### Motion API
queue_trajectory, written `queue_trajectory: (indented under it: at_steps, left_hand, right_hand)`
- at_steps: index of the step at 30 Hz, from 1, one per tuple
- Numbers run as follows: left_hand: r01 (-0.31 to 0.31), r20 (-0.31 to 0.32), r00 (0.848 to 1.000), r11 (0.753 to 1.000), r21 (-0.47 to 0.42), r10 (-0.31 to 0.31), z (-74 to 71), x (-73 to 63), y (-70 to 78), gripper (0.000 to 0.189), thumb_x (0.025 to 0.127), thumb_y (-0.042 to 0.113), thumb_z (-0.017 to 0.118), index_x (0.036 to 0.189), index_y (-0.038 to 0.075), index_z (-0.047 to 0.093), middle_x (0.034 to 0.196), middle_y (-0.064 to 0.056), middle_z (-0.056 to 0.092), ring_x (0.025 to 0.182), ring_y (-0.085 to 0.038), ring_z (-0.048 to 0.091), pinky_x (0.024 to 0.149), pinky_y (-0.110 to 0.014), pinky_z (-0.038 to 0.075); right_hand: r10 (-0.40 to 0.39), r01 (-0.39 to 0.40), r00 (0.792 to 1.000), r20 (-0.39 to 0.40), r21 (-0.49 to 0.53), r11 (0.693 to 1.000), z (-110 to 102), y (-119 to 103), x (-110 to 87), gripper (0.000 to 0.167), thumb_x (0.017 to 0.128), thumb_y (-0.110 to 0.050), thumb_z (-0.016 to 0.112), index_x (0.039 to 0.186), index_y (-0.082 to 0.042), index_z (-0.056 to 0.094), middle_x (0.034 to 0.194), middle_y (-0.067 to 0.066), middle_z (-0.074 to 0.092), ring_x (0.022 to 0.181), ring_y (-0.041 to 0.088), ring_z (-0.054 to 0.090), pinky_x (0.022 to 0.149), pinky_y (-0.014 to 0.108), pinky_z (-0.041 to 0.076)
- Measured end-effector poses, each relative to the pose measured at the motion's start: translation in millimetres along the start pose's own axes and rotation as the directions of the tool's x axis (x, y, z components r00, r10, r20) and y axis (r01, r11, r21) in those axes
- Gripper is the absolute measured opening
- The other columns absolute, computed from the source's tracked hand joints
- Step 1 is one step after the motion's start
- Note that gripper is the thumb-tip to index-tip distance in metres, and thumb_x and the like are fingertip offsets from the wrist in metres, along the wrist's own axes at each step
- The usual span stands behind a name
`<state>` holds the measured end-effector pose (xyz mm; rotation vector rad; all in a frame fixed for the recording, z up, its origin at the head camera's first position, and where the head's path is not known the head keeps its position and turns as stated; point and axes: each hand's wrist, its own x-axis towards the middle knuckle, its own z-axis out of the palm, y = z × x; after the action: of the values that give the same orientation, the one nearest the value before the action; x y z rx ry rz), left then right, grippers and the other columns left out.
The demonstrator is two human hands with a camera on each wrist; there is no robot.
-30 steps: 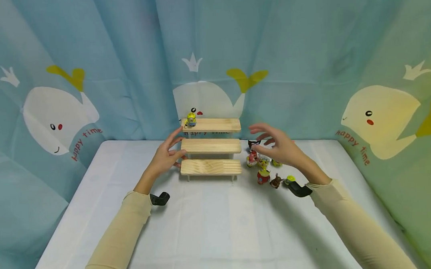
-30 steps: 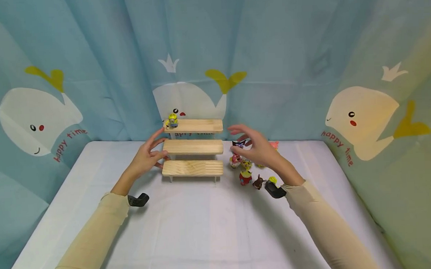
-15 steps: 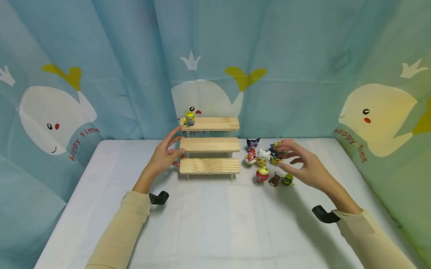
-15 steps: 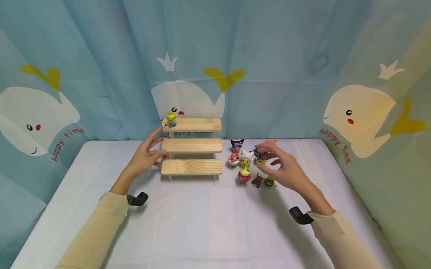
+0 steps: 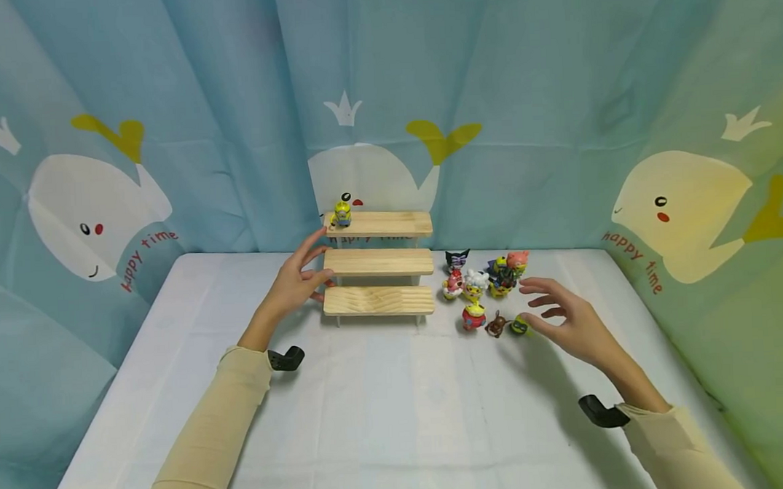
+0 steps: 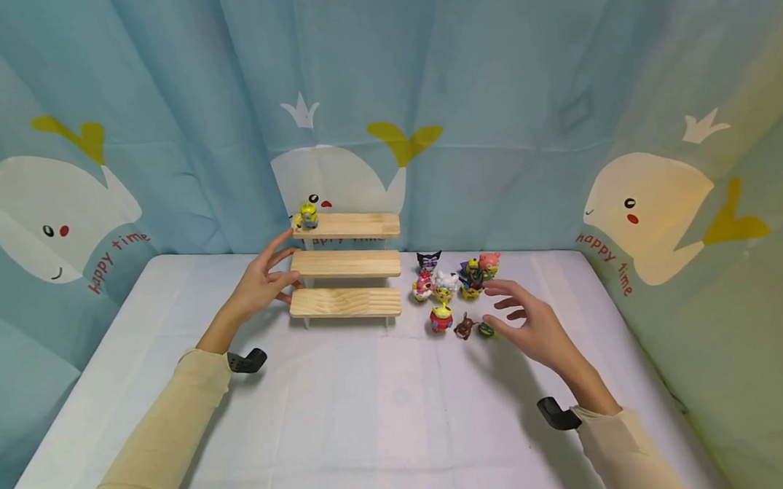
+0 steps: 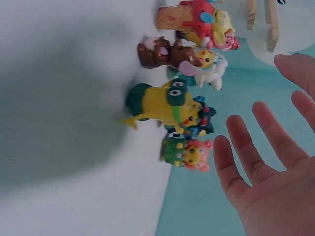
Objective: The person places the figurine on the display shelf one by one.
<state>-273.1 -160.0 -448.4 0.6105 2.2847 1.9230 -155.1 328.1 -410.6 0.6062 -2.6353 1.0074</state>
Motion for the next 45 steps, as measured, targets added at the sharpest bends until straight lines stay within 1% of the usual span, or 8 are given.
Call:
queue_trajectory:
  at_steps: [5, 9, 12, 17, 27, 36, 41, 45]
  left_hand:
    - [-0.004, 0.004, 1.0, 1.0, 0.003, 0.004, -0.5, -2.2, 1.2, 0.078, 0.102, 0.011, 0.065, 0.162, 0.042, 0.027, 0.164, -0.019, 0.031, 0.092, -0.042, 0.072, 0.063, -0.057, 0.061]
    - [-0.008, 0.017, 1.0, 1.0, -0.007, 0.009, -0.2, -2.4, 0.4, 0.078, 0.102, 0.01, 0.065, 0.164, 0.039, 0.025, 0.165, -0.021, 0.03, 0.096, -0.047, 0.07, 0.063, -0.06, 0.061]
    - [-0.012, 0.024, 1.0, 1.0, -0.013, 0.013, 0.1, -2.0, -0.4, 0.078, 0.103, 0.01, 0.064, 0.164, 0.037, 0.024, 0.165, -0.021, 0.029, 0.097, -0.051, 0.069, 0.062, -0.06, 0.06]
    - [-0.004, 0.018, 1.0, 1.0, -0.007, 0.004, 0.1, -2.7, 0.7, 0.078, 0.103, 0.01, 0.064, 0.163, 0.039, 0.025, 0.164, -0.02, 0.03, 0.098, -0.047, 0.07, 0.062, -0.059, 0.061]
    - [0.01, 0.01, 1.0, 1.0, -0.005, -0.01, 0.2, -1.8, 0.5, 0.079, 0.102, 0.009, 0.065, 0.162, 0.042, 0.026, 0.164, -0.02, 0.031, 0.099, -0.047, 0.07, 0.061, -0.053, 0.062]
    - [0.01, 0.018, 1.0, 0.999, -0.039, -0.009, -0.4, -0.8, -1.0, 0.081, 0.102, 0.005, 0.064, 0.165, 0.035, 0.022, 0.165, -0.021, 0.028, 0.105, -0.054, 0.066, 0.064, -0.065, 0.058]
    - [0.006, 0.008, 1.0, 1.0, -0.021, -0.006, -0.7, -0.8, -0.1, 0.079, 0.102, 0.009, 0.065, 0.163, 0.041, 0.025, 0.165, -0.021, 0.029, 0.104, -0.05, 0.068, 0.063, -0.057, 0.062]
    - [0.001, 0.004, 1.0, 1.0, -0.006, -0.001, -0.6, -0.9, 0.3, 0.078, 0.102, 0.011, 0.066, 0.161, 0.044, 0.028, 0.164, -0.02, 0.031, 0.103, -0.046, 0.07, 0.062, -0.052, 0.063]
  right_hand:
    - [0.033, -0.033, 0.999, -0.012, 0.004, 0.999, 7, 11, -8.2, 0.057, 0.088, 0.0, 0.08, 0.139, -0.015, 0.061, 0.126, 0.005, 0.067, 0.103, -0.002, 0.062, 0.081, 0.017, 0.056]
    - [0.063, -0.063, 0.998, -0.008, 0.016, 0.998, 12, 20, -17.1, 0.051, 0.09, -0.001, 0.078, 0.137, -0.014, 0.063, 0.125, 0.008, 0.068, 0.104, -0.001, 0.063, 0.081, 0.023, 0.058]
    - [0.091, -0.091, 0.996, 0.005, 0.034, 0.995, 15, 26, -22.2, 0.047, 0.092, -0.001, 0.076, 0.136, -0.012, 0.063, 0.125, 0.016, 0.067, 0.104, 0.011, 0.068, 0.08, 0.029, 0.06]
    - [0.141, -0.143, 0.989, 0.033, 0.066, 0.988, 21, 35, -27.5, 0.043, 0.095, -0.005, 0.075, 0.135, -0.005, 0.061, 0.126, 0.025, 0.066, 0.102, 0.029, 0.07, 0.079, 0.027, 0.061]
    - [0.161, -0.163, 0.987, 0.028, 0.081, 0.983, 30, 45, -32.0, 0.045, 0.091, -0.002, 0.078, 0.133, -0.002, 0.061, 0.123, 0.022, 0.069, 0.098, 0.03, 0.072, 0.075, 0.024, 0.06]
    - [0.166, -0.167, 0.986, 0.03, 0.047, 0.985, 32, 48, -31.2, 0.042, 0.092, -0.002, 0.077, 0.131, -0.002, 0.062, 0.122, 0.023, 0.069, 0.097, 0.036, 0.071, 0.075, 0.024, 0.06]
    - [0.175, -0.176, 0.984, 0.03, 0.037, 0.984, 32, 46, -29.0, 0.037, 0.093, -0.002, 0.076, 0.128, -0.001, 0.064, 0.12, 0.021, 0.07, 0.095, 0.029, 0.071, 0.076, 0.023, 0.059]
    - [0.18, -0.181, 0.983, 0.034, 0.037, 0.983, 32, 45, -28.3, 0.036, 0.093, -0.003, 0.076, 0.127, -0.001, 0.064, 0.119, 0.021, 0.07, 0.096, 0.032, 0.071, 0.076, 0.023, 0.059]
